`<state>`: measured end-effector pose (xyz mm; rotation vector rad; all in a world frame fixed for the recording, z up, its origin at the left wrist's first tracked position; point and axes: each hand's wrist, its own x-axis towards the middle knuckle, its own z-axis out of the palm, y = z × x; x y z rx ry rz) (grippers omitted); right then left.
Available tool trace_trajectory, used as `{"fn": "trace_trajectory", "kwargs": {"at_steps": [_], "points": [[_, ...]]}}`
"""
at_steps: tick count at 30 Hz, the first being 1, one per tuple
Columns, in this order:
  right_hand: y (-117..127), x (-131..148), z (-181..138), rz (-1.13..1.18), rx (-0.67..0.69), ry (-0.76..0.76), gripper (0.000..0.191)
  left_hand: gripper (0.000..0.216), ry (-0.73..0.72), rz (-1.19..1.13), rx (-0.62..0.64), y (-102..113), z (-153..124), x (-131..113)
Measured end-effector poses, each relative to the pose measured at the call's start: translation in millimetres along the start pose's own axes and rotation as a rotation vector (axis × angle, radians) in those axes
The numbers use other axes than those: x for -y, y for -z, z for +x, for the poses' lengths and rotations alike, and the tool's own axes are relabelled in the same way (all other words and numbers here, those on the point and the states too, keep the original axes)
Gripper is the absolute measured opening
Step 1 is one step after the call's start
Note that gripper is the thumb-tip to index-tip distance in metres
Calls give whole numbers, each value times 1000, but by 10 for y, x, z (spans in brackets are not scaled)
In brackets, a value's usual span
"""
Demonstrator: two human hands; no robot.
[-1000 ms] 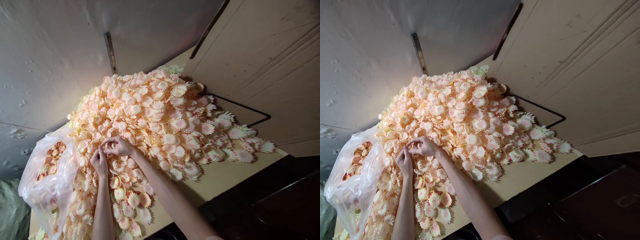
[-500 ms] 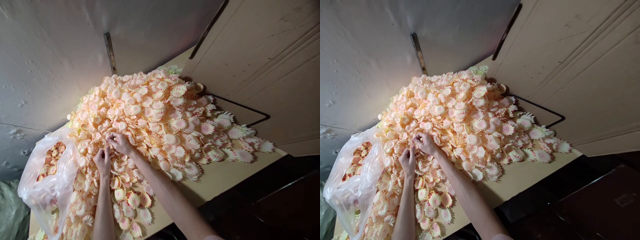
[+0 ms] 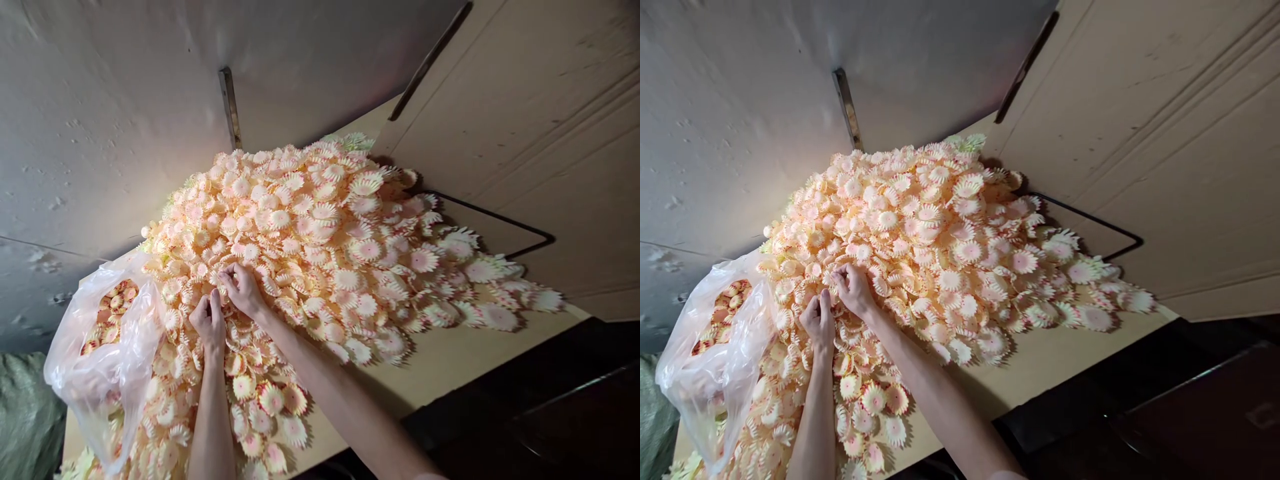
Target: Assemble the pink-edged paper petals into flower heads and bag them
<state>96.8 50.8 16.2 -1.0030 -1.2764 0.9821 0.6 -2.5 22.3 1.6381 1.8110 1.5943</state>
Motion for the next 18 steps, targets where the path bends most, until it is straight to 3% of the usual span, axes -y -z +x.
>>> {"fn": "trace_trajectory", "kwargs": {"at_steps": [6,11,18], "points": [[126,-27,77,25,-200,-128,32,51,63,-48,-128,49,-74,73],[180,1,94,79,-31,-84,37,32,80,-91,-75,13,-5,108],[221,71,129,137,2,-138,34,25,115,-138,-24,-16,-3,107]]}}
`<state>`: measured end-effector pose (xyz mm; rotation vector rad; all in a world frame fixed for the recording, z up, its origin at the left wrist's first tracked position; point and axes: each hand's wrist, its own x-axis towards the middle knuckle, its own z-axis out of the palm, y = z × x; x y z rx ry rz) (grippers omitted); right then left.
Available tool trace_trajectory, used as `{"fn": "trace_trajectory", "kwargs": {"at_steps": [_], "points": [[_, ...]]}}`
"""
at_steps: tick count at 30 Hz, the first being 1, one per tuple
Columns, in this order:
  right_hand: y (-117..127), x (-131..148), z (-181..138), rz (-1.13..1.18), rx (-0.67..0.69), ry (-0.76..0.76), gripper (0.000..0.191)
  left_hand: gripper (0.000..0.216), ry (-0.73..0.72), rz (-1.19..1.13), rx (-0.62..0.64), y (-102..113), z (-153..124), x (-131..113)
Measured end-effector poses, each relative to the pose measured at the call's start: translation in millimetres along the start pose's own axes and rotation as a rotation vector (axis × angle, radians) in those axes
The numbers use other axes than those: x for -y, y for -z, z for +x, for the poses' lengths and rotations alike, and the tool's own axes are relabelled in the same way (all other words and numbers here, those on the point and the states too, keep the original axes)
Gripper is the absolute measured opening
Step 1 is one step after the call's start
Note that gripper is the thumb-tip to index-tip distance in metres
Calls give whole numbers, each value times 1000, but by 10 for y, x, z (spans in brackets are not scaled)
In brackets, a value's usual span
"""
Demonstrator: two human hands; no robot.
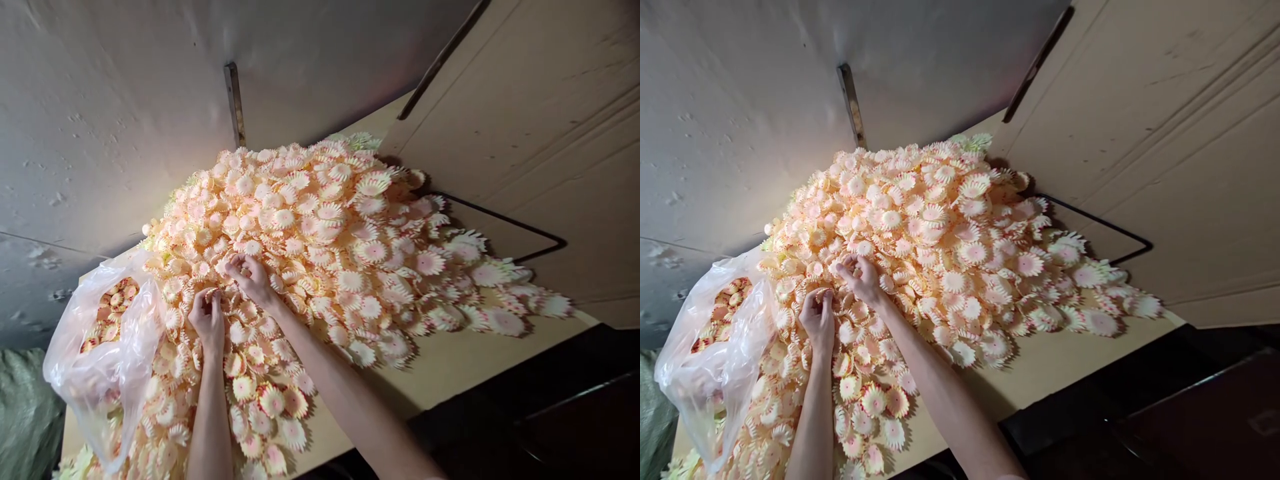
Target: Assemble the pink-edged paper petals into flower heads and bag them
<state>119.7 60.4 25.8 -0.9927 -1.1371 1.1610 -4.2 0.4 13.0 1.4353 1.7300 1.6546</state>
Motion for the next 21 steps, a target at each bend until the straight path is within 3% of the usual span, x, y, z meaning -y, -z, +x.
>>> {"fn": "trace_trajectory", "kwargs": {"at_steps": [5,12,17,21], "points": [[56,92,-11,65,203,59,30,42,27,74,-42,18,-5,-3],[90,138,-64,61,504,14,31,55,69,57,-36,44,7,-76],[127,124,-55,0,583,32,30,56,49,94,35,45,9,-97],[107,93,-48,-53,565,32,31,57,56,122,102,38,19,-37]]}}
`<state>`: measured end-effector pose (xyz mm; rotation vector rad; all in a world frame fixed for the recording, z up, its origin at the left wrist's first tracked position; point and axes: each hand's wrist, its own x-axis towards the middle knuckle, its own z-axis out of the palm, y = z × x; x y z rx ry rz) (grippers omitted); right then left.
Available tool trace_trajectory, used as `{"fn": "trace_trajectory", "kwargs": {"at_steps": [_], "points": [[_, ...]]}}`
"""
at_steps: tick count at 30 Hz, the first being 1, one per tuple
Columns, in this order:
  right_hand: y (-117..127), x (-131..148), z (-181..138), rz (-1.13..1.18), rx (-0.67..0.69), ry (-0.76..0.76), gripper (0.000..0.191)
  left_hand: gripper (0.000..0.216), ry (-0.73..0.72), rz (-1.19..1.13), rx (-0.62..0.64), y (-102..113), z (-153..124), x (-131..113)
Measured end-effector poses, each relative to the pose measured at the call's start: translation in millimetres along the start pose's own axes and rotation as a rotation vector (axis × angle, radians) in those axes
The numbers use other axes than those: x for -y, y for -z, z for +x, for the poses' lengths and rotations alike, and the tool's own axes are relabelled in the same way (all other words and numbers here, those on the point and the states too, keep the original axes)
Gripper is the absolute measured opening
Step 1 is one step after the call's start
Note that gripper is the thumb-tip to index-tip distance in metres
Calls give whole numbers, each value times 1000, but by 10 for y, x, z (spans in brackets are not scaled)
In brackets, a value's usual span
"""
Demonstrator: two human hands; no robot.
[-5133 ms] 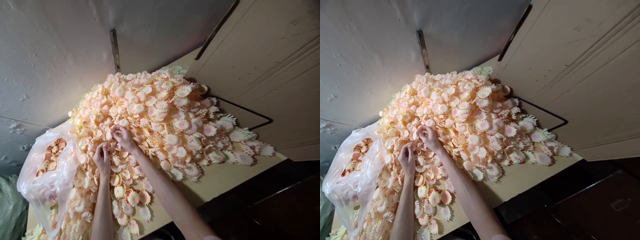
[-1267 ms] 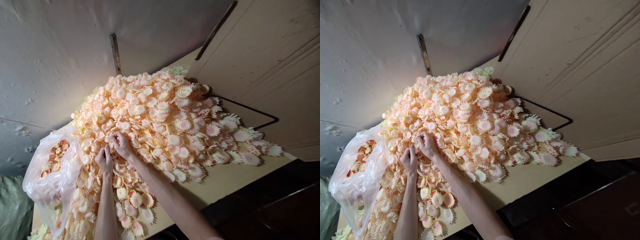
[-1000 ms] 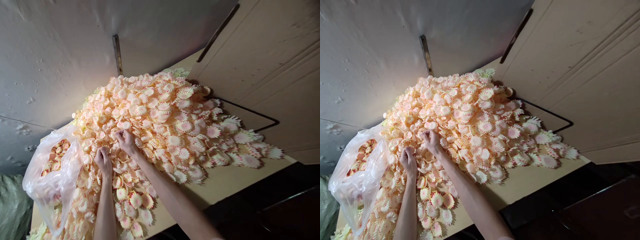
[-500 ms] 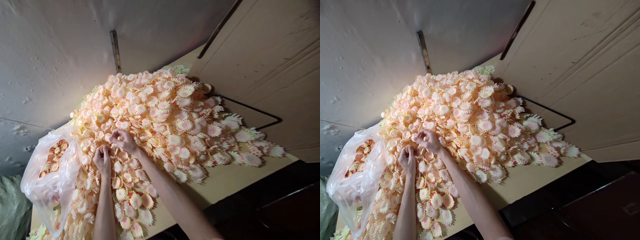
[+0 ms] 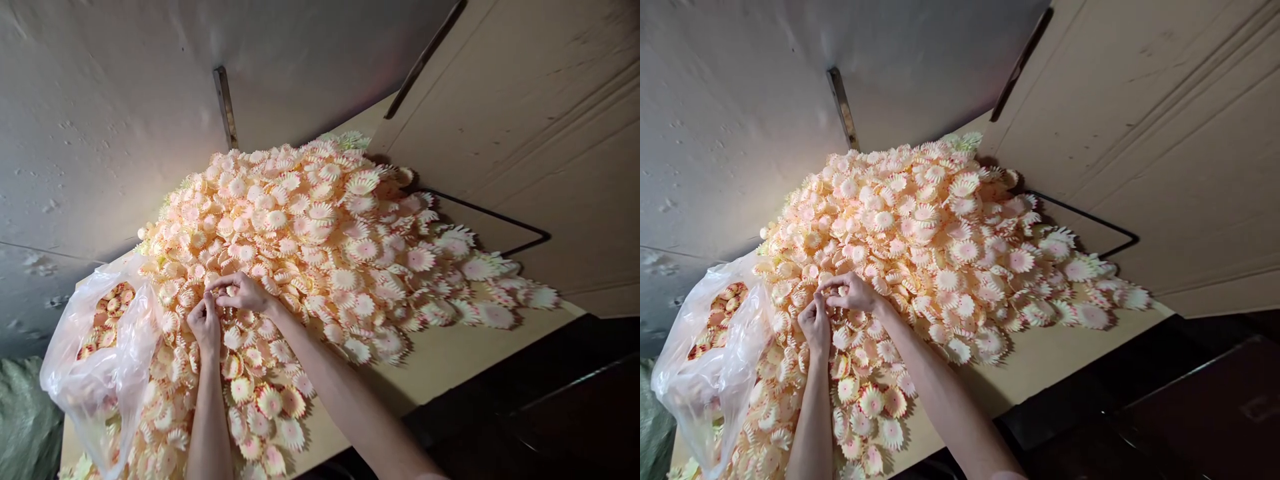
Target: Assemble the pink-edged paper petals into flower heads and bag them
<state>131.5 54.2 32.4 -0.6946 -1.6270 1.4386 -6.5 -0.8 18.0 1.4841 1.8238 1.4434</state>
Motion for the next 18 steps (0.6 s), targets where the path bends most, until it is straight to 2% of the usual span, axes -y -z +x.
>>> {"fn": "trace_trajectory", "kwargs": {"at_steps": [4,10,18], "points": [[-41,-30,28,-2,-61,-8,20,58,-23,0,17,-9,14,37],[-61,-130,94,52,-248,17,20,41,-57,-41,154,-32,17,12],[-127,-160,112,52,-420,-28,22,41,-126,7,159,-27,18,-12]]}}
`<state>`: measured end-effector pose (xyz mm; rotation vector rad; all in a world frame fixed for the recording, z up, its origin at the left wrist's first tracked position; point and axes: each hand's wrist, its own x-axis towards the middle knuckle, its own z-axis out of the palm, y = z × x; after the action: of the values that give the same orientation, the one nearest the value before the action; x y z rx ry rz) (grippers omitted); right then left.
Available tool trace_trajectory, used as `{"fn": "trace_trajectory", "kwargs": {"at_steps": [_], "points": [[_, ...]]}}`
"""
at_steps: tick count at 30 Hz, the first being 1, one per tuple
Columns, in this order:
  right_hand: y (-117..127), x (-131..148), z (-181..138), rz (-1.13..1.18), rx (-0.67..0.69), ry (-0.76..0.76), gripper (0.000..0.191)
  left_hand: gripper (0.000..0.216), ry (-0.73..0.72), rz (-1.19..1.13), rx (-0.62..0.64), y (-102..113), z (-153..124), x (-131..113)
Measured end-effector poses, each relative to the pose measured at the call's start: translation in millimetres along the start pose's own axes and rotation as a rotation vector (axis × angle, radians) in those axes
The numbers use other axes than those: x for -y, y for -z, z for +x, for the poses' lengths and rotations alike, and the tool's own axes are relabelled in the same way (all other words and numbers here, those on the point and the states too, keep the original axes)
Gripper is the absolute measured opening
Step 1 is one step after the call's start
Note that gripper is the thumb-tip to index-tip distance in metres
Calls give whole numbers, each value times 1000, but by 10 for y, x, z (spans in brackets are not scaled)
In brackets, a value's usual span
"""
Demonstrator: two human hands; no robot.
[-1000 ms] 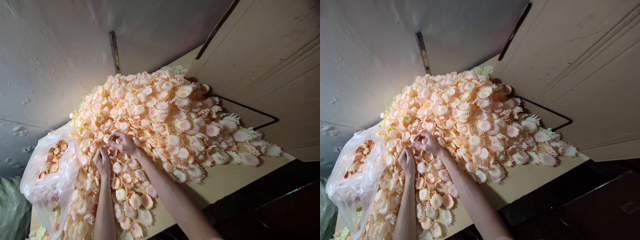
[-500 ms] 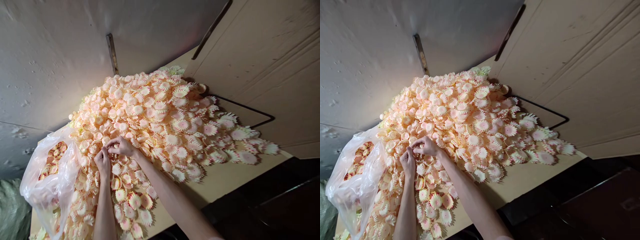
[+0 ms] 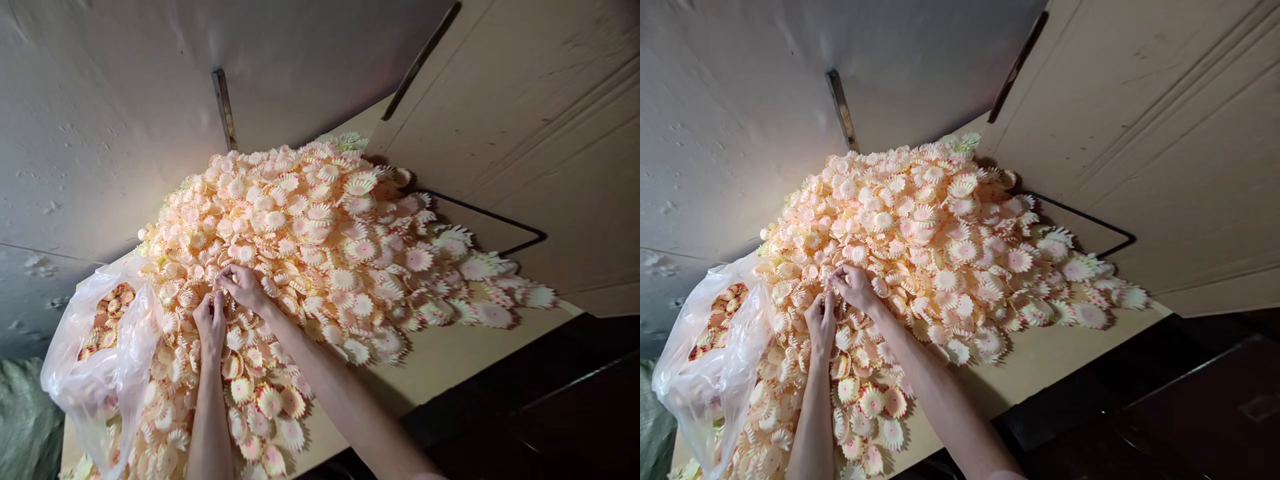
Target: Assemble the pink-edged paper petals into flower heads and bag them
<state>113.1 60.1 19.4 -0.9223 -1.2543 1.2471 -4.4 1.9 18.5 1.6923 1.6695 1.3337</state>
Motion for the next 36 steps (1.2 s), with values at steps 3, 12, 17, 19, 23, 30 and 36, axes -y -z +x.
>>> {"fn": "trace_trajectory", "kwargs": {"at_steps": [3,12,17,19,23,30,36], "points": [[-16,28,-17,16,-78,-3,26,41,-53,-16,15,-2,11,-24],[-94,37,-58,-71,-218,8,31,41,-165,7,-43,-22,23,-50],[-7,-7,-11,10,-364,-153,40,39,-132,7,-119,8,-58,-40],[22,-17,-10,2,-313,-128,42,43,-68,-6,-173,14,-62,-37],[42,33,-42,-48,-220,-46,42,51,15,-15,-232,9,-37,-35],[173,213,-63,12,250,18,48,57,125,-37,-228,1,-32,45],[177,117,-54,-43,493,24,35,60,186,-105,-212,-4,-15,73]]}}
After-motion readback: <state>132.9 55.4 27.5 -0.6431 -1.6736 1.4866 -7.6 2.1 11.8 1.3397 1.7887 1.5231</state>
